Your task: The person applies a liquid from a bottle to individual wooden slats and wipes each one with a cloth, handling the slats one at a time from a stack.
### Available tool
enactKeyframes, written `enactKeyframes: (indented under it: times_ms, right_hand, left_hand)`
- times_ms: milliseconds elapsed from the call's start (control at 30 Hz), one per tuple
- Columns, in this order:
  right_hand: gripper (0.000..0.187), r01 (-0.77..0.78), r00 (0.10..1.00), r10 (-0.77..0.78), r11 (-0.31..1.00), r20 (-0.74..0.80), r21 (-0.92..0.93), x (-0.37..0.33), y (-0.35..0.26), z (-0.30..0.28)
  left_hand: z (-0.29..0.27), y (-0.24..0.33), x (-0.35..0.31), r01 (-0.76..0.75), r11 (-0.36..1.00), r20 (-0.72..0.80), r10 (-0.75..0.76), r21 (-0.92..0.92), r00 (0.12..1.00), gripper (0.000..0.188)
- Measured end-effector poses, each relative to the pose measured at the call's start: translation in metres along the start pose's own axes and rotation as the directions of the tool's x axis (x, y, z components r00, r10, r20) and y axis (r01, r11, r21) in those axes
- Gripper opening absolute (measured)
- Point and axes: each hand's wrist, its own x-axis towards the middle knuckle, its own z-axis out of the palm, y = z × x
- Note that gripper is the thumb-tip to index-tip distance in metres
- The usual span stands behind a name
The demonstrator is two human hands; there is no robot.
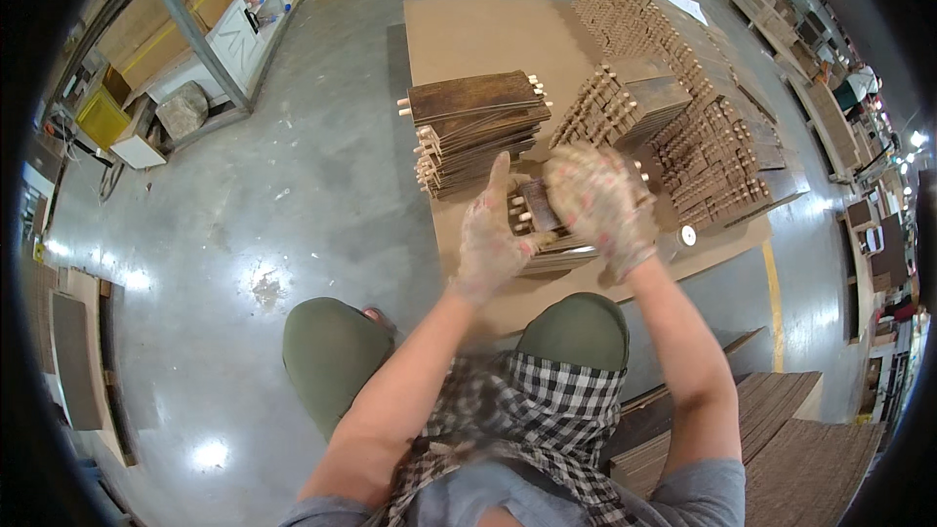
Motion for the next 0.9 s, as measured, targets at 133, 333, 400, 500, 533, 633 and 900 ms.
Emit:
enactKeyframes:
  times_ms: [133,333,400,500,533,633,900]
  right_hand:
    - [0.023,-0.282,0.959,0.282,0.957,-0.001,-0.067,-0.008,0.102,-0.028]
    - [0.027,0.072,0.979,0.002,0.934,-0.205,0.351,-0.002,0.022,-0.039]
    - [0.028,0.118,0.977,-0.062,0.955,-0.205,0.271,-0.003,0.015,-0.037]
    - [0.026,-0.054,0.984,0.068,0.995,-0.167,0.083,-0.003,0.029,-0.029]
    - [0.024,-0.076,0.974,0.106,0.986,-0.201,0.150,-0.011,0.044,-0.027]
    - [0.020,-0.093,0.937,0.177,0.957,-0.300,0.274,-0.018,0.043,-0.030]
    - [0.029,-0.184,0.778,0.618,0.394,-0.112,0.900,-0.041,0.037,-0.038]
  left_hand:
    - [0.001,0.002,0.001,0.063,0.994,0.045,-0.059,-0.093,0.997,0.117]
    - [-0.008,0.027,0.003,0.017,0.983,0.017,-0.021,0.181,1.000,0.114]
    - [-0.007,0.029,0.002,0.047,0.978,0.019,-0.052,0.204,0.998,0.108]
    - [-0.007,0.010,-0.004,0.077,0.997,0.080,-0.078,0.018,0.994,0.103]
    - [-0.005,0.011,-0.005,0.053,0.998,0.106,-0.057,0.043,0.993,0.100]
    - [-0.009,0.040,-0.001,-0.110,0.924,0.165,0.051,0.367,0.985,0.087]
    - [-0.007,0.057,0.023,-0.271,0.771,0.242,0.156,0.576,0.958,0.072]
